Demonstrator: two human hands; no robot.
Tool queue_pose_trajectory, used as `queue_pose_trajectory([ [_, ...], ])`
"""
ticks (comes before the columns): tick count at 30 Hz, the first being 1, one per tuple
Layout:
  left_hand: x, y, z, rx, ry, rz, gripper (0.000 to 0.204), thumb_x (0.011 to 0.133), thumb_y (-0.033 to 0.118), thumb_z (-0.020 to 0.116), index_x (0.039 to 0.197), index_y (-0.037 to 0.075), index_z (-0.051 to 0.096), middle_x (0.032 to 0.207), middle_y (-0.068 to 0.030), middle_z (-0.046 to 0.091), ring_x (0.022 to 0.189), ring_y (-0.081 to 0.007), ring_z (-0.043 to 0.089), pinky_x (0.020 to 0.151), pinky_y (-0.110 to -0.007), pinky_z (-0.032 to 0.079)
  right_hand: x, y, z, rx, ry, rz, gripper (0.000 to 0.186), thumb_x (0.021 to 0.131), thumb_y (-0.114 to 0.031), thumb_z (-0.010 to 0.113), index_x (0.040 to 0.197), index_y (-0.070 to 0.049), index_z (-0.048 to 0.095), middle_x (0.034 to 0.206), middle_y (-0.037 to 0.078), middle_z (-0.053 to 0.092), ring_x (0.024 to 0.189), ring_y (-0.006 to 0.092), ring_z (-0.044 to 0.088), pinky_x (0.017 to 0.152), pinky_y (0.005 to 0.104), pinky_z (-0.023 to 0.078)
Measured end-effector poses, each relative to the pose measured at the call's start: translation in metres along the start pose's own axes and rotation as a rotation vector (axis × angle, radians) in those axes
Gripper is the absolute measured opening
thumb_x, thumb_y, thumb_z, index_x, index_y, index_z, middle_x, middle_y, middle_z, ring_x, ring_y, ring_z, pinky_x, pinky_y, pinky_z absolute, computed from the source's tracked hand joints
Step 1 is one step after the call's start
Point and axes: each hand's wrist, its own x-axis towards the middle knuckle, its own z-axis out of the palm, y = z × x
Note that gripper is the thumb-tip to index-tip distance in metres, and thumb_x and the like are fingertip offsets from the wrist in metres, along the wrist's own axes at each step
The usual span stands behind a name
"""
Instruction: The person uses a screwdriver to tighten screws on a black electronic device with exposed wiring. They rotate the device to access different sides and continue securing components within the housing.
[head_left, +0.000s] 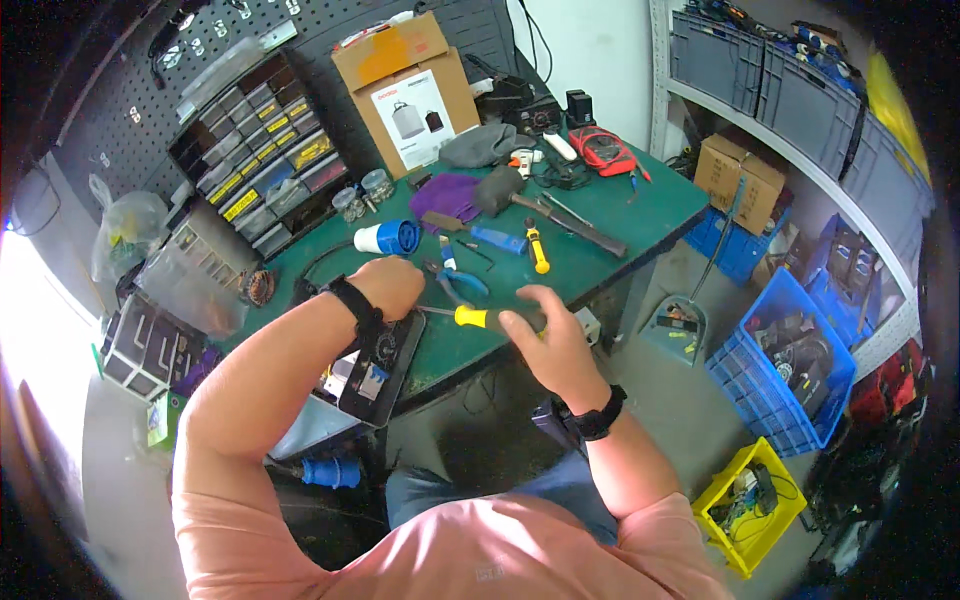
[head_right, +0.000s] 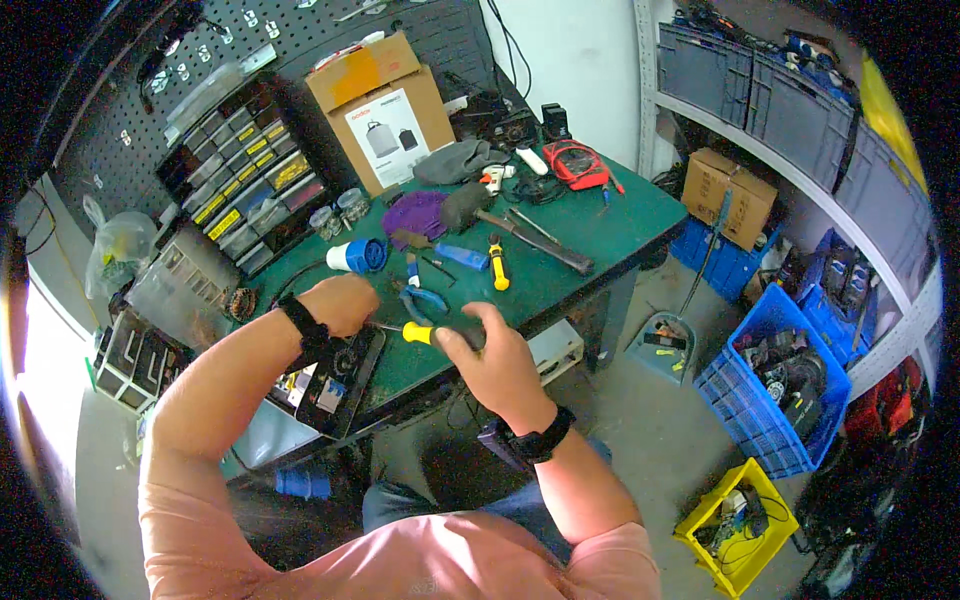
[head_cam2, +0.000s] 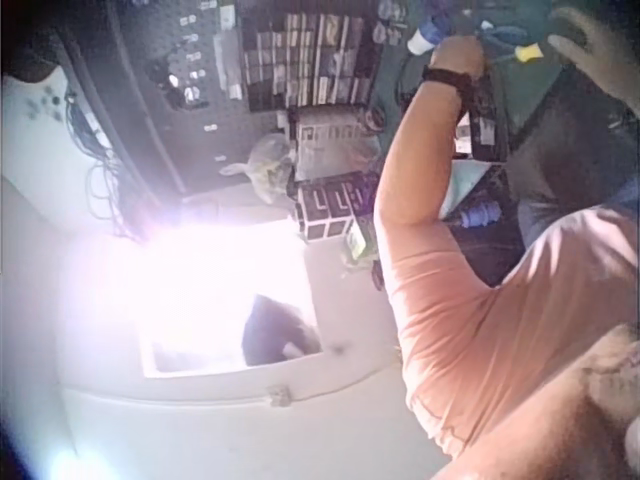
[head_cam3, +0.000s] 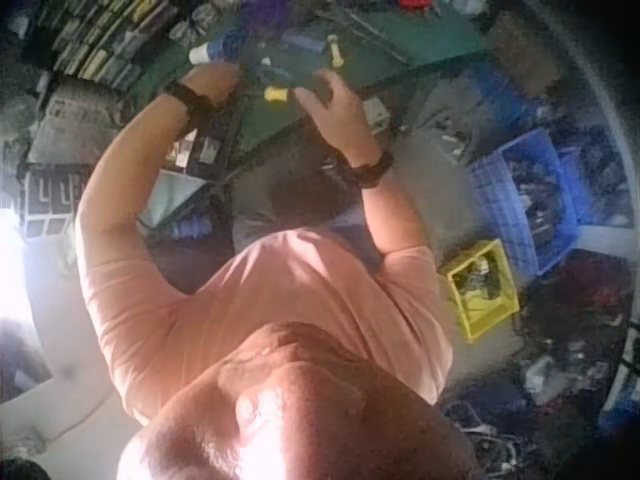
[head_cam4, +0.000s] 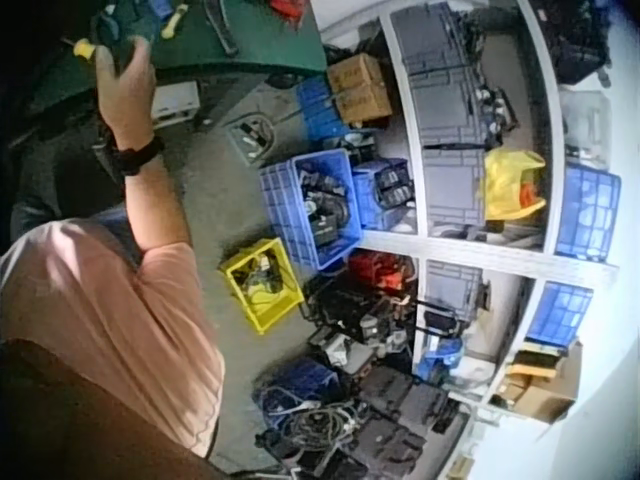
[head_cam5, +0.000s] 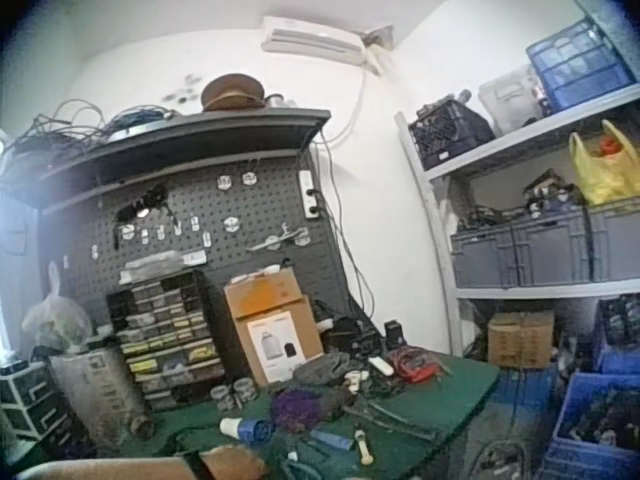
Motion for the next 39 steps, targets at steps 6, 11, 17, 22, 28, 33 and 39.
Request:
queue_pose_trajectory([
  [6, 0.009, -0.011, 0.000, -0.052, -0.048, 0.075, 0.014, 0.068, 0.008, 0.062, 0.076, -0.001, 0.069, 0.081, -0.0222, 0.067, 0.082, -0.0406, 0.066, 0.069, -0.049, 0.052, 0.004, -0.001, -0.001, 0.066, 0.020, -0.082, 0.040, 0.085, -0.031, 0.070, 0.111, -0.003, 0.057, 0.097, 0.023, 0.067, 0.090, 0.0388, 0.065, 0.076, 0.0425, 0.051],
  [11, 0.022, -0.022, 0.009, -0.048, -0.093, 0.140, 0.015, 0.066, 0.011, 0.063, 0.073, -0.001, 0.069, 0.075, -0.0230, 0.065, 0.075, -0.0408, 0.065, 0.063, -0.049, 0.049, 0.006, -0.010, -0.007, 0.010, -0.110, 0.111, 0.039, 0.081, -0.022, 0.073, 0.111, -0.003, 0.056, 0.099, 0.019, 0.065, 0.091, 0.0356, 0.065, 0.077, 0.0417, 0.051],
  [17, 0.027, -0.020, 0.002, -0.072, -0.130, 0.132, 0.015, 0.068, 0.009, 0.062, 0.076, 0.000, 0.072, 0.080, -0.0211, 0.067, 0.076, -0.0367, 0.066, 0.063, -0.045, 0.049, 0.008, 0.002, 0.000, 0.003, 0.104, -0.225, 0.036, 0.086, -0.024, 0.068, 0.111, -0.001, 0.055, 0.095, 0.022, 0.066, 0.088, 0.0382, 0.065, 0.077, 0.0434, 0.051],
  [22, 0.032, -0.029, 0.009, 0.012, -0.143, 0.212, 0.015, 0.067, 0.008, 0.063, 0.075, 0.000, 0.072, 0.081, -0.0208, 0.068, 0.077, -0.0342, 0.067, 0.064, -0.043, 0.051, 0.010, -0.006, -0.007, 0.005, -0.057, 0.122, 0.036, 0.084, -0.017, 0.069, 0.112, -0.001, 0.053, 0.103, 0.019, 0.062, 0.095, 0.0351, 0.063, 0.082, 0.0406, 0.050],
  [28, 0.042, -0.043, 0.020, -0.017, -0.113, 0.305, 0.014, 0.065, 0.009, 0.064, 0.072, 0.000, 0.072, 0.077, -0.0208, 0.068, 0.072, -0.0346, 0.066, 0.061, -0.043, 0.050, 0.011, 0.010, 0.000, 0.080, 0.056, -0.177, 0.038, 0.090, -0.022, 0.064, 0.117, 0.000, 0.052, 0.100, 0.020, 0.062, 0.093, 0.0340, 0.062, 0.082, 0.0391, 0.049],
  [33, 0.038, -0.035, 0.016, -0.094, -0.137, 0.169, 0.015, 0.057, 0.016, 0.067, 0.067, 0.004, 0.067, 0.066, -0.0166, 0.063, 0.064, -0.0349, 0.061, 0.055, -0.046, 0.042, 0.015, 0.009, -0.004, 0.171, -0.108, 0.250, 0.043, 0.084, -0.018, 0.069, 0.120, -0.002, 0.051, 0.109, 0.018, 0.057, 0.101, 0.0300, 0.059, 0.084, 0.0375, 0.048],
  [39, 0.037, -0.037, 0.008, -0.143, -0.196, 0.153, 0.020, 0.061, 0.015, 0.067, 0.077, 0.003, 0.070, 0.073, -0.0169, 0.067, 0.071, -0.0335, 0.065, 0.059, -0.044, 0.047, 0.019, 0.018, 0.000, 0.105, 0.005, -0.127, 0.042, 0.086, -0.021, 0.069, 0.120, -0.002, 0.052, 0.103, 0.015, 0.059, 0.096, 0.0256, 0.059, 0.083, 0.0359, 0.047],
])
